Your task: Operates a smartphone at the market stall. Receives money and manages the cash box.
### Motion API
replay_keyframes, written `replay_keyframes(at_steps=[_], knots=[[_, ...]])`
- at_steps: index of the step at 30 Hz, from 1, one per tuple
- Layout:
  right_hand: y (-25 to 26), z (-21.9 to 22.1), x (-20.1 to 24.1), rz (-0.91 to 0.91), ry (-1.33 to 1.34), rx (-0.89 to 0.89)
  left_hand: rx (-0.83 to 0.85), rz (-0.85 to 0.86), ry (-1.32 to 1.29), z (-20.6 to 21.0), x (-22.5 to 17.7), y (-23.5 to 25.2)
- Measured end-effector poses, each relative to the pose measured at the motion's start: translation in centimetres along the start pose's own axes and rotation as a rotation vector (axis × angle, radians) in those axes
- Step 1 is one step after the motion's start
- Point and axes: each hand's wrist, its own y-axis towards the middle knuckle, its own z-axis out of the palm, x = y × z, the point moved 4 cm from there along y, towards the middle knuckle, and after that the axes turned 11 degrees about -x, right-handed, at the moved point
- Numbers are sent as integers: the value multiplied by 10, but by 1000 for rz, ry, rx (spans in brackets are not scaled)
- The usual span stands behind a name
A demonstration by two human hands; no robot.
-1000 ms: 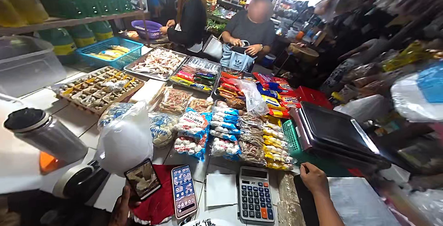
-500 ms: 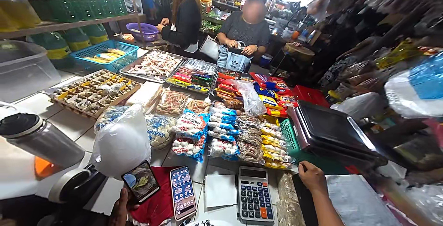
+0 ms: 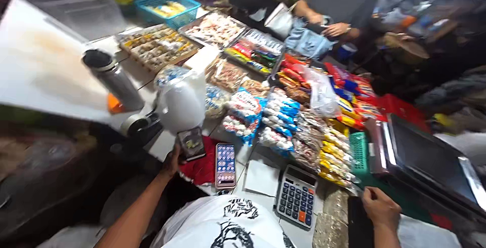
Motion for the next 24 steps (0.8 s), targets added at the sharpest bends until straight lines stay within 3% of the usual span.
replay_keyframes(at_steps=[24], knots=[[6, 4, -14, 34, -35, 45, 16, -19, 48, 4, -7, -4]])
